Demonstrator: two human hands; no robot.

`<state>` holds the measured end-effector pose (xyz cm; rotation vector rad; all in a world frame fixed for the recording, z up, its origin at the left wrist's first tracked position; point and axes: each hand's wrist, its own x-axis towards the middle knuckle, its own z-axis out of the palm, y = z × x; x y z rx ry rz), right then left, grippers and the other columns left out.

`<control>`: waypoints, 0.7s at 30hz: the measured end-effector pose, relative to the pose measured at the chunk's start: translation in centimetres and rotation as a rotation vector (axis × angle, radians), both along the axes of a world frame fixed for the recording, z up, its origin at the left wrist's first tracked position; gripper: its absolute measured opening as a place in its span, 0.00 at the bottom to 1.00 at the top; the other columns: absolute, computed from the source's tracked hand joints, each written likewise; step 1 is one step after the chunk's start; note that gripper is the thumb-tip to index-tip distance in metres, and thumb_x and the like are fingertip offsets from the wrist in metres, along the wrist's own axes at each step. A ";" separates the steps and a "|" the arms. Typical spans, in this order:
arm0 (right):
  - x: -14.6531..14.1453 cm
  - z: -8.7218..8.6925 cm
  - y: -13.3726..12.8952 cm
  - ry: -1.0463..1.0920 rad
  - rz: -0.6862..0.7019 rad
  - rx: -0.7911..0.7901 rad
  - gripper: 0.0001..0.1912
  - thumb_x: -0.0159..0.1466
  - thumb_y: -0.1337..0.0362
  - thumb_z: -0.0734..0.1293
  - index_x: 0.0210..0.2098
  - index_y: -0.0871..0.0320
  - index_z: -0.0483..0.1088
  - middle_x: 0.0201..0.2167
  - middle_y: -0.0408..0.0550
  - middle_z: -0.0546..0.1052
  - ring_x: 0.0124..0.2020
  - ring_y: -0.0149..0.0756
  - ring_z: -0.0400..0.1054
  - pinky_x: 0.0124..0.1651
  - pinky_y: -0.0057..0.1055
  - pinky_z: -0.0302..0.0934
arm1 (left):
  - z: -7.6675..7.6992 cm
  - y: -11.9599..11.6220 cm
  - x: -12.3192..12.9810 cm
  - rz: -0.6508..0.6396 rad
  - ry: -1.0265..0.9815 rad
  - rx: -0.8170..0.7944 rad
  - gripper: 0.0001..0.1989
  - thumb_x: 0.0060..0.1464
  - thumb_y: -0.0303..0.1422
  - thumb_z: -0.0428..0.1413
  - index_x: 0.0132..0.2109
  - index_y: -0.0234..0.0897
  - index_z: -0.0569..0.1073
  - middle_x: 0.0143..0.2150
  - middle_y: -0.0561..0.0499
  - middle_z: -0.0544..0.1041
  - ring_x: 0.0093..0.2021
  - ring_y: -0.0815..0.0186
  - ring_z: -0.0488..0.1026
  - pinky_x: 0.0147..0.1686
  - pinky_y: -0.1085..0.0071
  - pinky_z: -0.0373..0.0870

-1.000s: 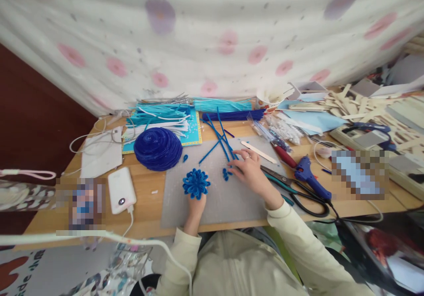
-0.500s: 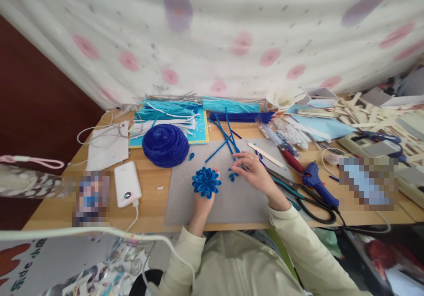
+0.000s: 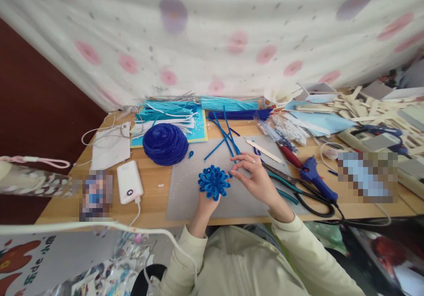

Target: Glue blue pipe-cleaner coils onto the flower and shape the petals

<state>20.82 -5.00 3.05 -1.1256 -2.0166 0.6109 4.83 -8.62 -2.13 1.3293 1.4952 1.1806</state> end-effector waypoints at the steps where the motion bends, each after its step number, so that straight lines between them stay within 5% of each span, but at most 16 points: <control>1: 0.0 0.0 -0.1 -0.005 -0.003 0.014 0.04 0.62 0.63 0.66 0.31 0.54 0.71 0.45 0.50 0.76 0.54 0.46 0.60 0.57 0.50 0.52 | 0.2 -0.1 0.2 -0.002 -0.038 0.008 0.11 0.46 0.24 0.54 0.30 0.44 0.78 0.35 0.51 0.82 0.44 0.60 0.78 0.46 0.62 0.74; 9: -0.1 -0.1 -0.9 -0.078 -0.031 0.137 0.01 0.62 0.66 0.66 0.33 0.54 0.69 0.49 0.50 0.73 0.55 0.46 0.58 0.57 0.50 0.53 | 1.8 -0.5 1.5 0.088 -0.165 -0.009 0.11 0.44 0.21 0.55 0.28 0.43 0.77 0.34 0.52 0.82 0.37 0.63 0.78 0.42 0.66 0.74; 17: -1.4 -0.6 -2.1 -0.137 -0.200 0.294 0.03 0.63 0.68 0.65 0.33 0.56 0.70 0.47 0.51 0.73 0.54 0.47 0.58 0.56 0.51 0.51 | 2.0 -0.9 2.6 0.212 -0.270 -0.007 0.10 0.44 0.21 0.54 0.25 0.41 0.74 0.27 0.53 0.79 0.29 0.67 0.76 0.35 0.72 0.73; 21: -0.6 -0.1 -1.7 -0.123 -0.218 0.317 0.03 0.62 0.67 0.66 0.32 0.54 0.72 0.46 0.49 0.74 0.55 0.48 0.58 0.57 0.52 0.50 | 1.7 -0.7 2.5 0.183 -0.360 -0.057 0.09 0.44 0.22 0.55 0.28 0.41 0.76 0.31 0.53 0.81 0.33 0.66 0.77 0.39 0.70 0.74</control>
